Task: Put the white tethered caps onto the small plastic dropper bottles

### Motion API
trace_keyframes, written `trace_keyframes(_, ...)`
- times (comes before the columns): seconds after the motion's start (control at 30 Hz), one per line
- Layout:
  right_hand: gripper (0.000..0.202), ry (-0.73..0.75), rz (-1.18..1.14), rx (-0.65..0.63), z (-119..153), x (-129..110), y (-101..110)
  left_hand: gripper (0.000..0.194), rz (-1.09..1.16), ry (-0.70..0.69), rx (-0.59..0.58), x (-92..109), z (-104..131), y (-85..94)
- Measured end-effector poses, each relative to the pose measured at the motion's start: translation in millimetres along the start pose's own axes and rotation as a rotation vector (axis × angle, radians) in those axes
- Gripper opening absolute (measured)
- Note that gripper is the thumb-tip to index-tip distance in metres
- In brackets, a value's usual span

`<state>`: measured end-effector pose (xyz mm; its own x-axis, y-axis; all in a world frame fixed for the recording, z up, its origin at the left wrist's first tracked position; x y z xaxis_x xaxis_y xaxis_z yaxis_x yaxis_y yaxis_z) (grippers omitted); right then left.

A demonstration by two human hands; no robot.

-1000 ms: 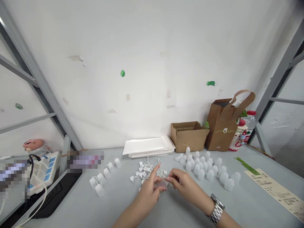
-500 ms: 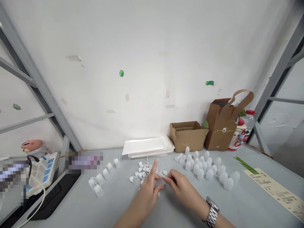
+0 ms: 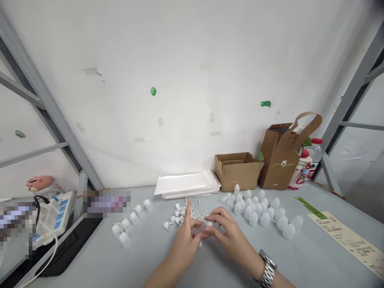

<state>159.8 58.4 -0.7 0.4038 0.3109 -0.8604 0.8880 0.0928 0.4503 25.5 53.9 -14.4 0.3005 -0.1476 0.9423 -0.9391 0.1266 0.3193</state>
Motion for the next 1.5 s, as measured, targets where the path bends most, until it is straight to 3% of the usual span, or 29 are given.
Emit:
trace_keyframes(0.53,0.019,0.277,0.071,0.225,17,-12,-1,0.092,0.234,0.072,0.004,0,2,-4.1)
trace_keyframes(0.7,0.014,0.138,-0.108,0.27,13,-14,7,0.08,0.15,0.048,0.018,-2,2,-4.4)
trace_keyframes(0.83,0.024,-0.022,-0.248,0.342,6,-8,20,0.079,0.101,0.042,0.049,-7,1,-3.3)
trace_keyframes(0.93,0.031,-0.099,-0.289,0.324,0,-3,23,0.075,0.119,0.01,0.101,-7,0,0.5)
trace_keyframes(1.2,0.036,-0.16,-0.232,0.286,-3,4,21,0.072,0.128,-0.039,0.196,-4,0,9.2)
trace_keyframes(1.37,0.039,-0.217,-0.34,0.33,-3,7,29,0.071,0.129,-0.034,0.231,1,0,12.0)
trace_keyframes(1.5,0.038,-0.248,-0.42,0.29,-4,12,28,0.069,0.068,-0.038,0.211,1,1,10.9)
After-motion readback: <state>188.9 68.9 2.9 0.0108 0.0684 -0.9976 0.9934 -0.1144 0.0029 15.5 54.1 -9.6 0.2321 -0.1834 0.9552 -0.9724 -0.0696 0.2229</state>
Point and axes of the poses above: each hand's wrist, its own z-axis away from the middle knuckle, its own y-axis out of the back of the hand, x = y × z, the point moved 5 cm from there along -z, towards the middle knuckle, and after that the axes turned 7 degrees about -y, right-handed, at the moved point
